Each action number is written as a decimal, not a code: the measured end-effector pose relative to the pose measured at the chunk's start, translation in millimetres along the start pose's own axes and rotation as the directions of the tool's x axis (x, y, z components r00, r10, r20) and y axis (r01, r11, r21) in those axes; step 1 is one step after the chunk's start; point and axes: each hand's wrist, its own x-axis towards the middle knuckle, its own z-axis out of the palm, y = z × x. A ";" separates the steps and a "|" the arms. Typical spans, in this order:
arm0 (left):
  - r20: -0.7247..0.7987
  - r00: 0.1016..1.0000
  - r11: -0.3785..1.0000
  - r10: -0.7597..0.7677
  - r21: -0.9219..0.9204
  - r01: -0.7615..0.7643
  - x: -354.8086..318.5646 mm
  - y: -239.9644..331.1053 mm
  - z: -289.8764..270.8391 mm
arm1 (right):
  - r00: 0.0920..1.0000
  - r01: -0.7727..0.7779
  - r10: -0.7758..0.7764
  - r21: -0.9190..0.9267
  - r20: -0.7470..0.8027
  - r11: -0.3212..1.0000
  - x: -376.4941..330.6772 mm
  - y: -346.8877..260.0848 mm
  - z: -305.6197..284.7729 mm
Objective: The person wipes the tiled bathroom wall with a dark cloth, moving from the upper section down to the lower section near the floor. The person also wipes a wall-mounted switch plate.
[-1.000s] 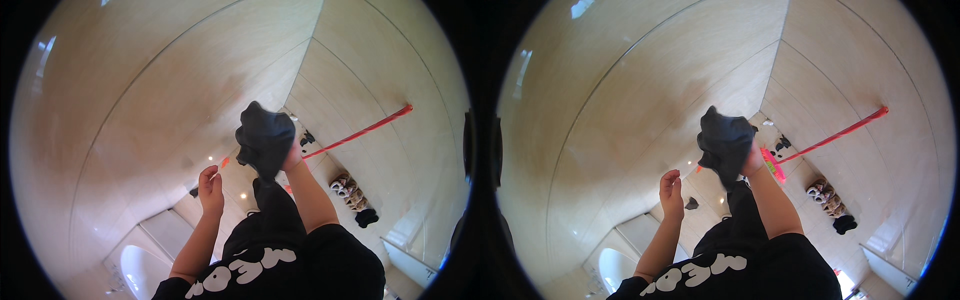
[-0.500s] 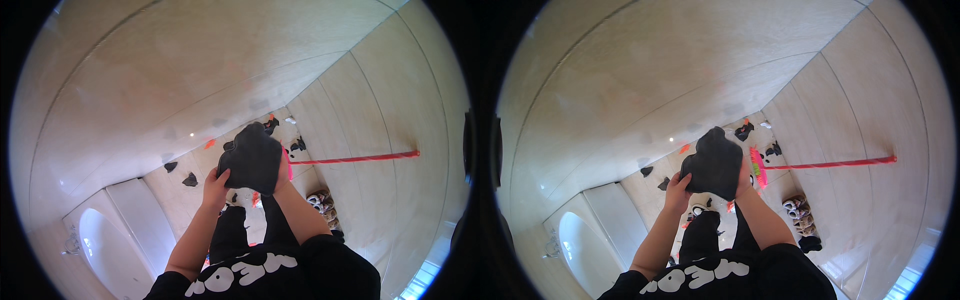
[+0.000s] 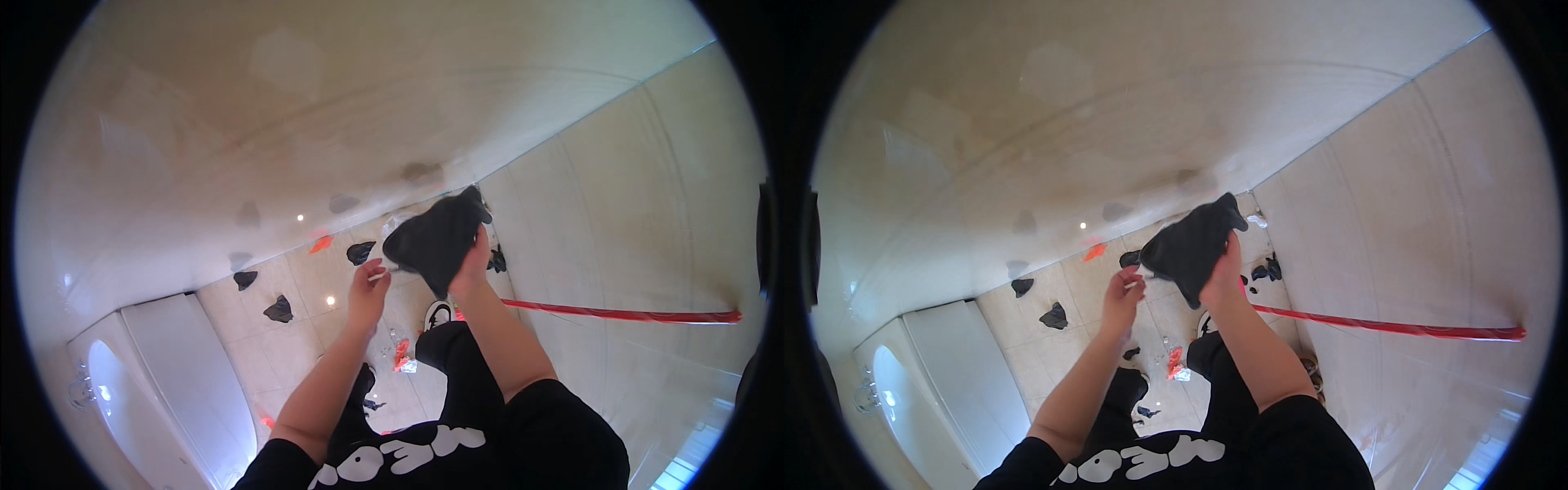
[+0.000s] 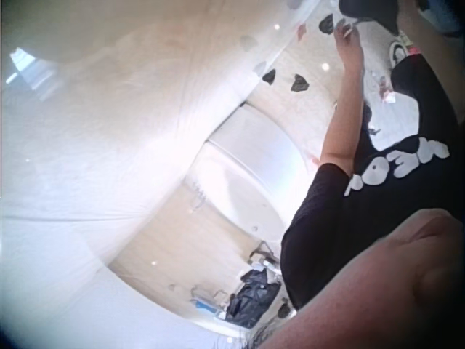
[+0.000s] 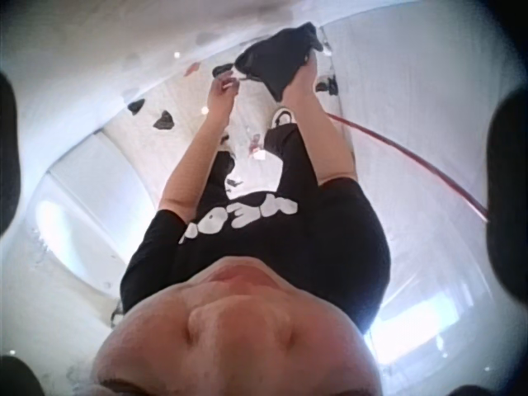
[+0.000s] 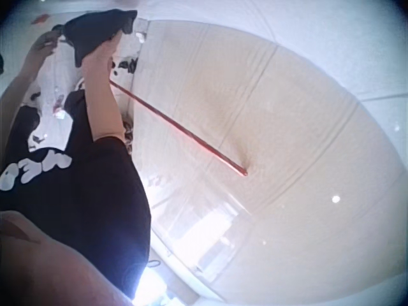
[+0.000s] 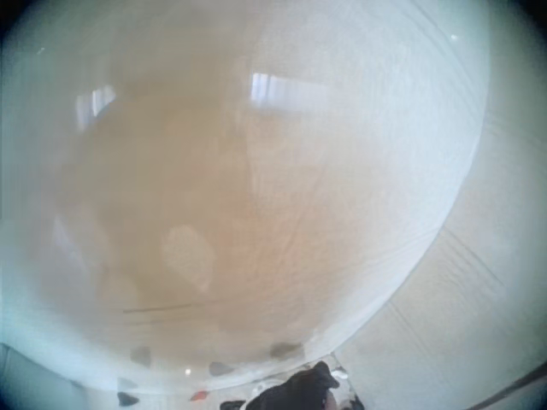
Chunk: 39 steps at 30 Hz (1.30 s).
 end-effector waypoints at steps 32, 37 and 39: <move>-0.213 0.796 0.824 0.567 0.155 -0.546 150.8 -80.0 -137.6 | 0.444 0.788 0.745 0.178 0.497 -0.589 253.8 89.3 -200.8; -0.290 0.751 0.804 0.593 0.156 -0.574 147.2 -81.6 -139.3 | 0.062 0.432 0.537 0.462 0.841 -0.774 217.8 99.3 -86.8; -0.317 0.728 0.789 0.609 0.148 -0.596 154.8 -83.4 -139.3 | -0.122 0.261 0.422 0.439 0.899 -0.860 202.4 116.4 -61.6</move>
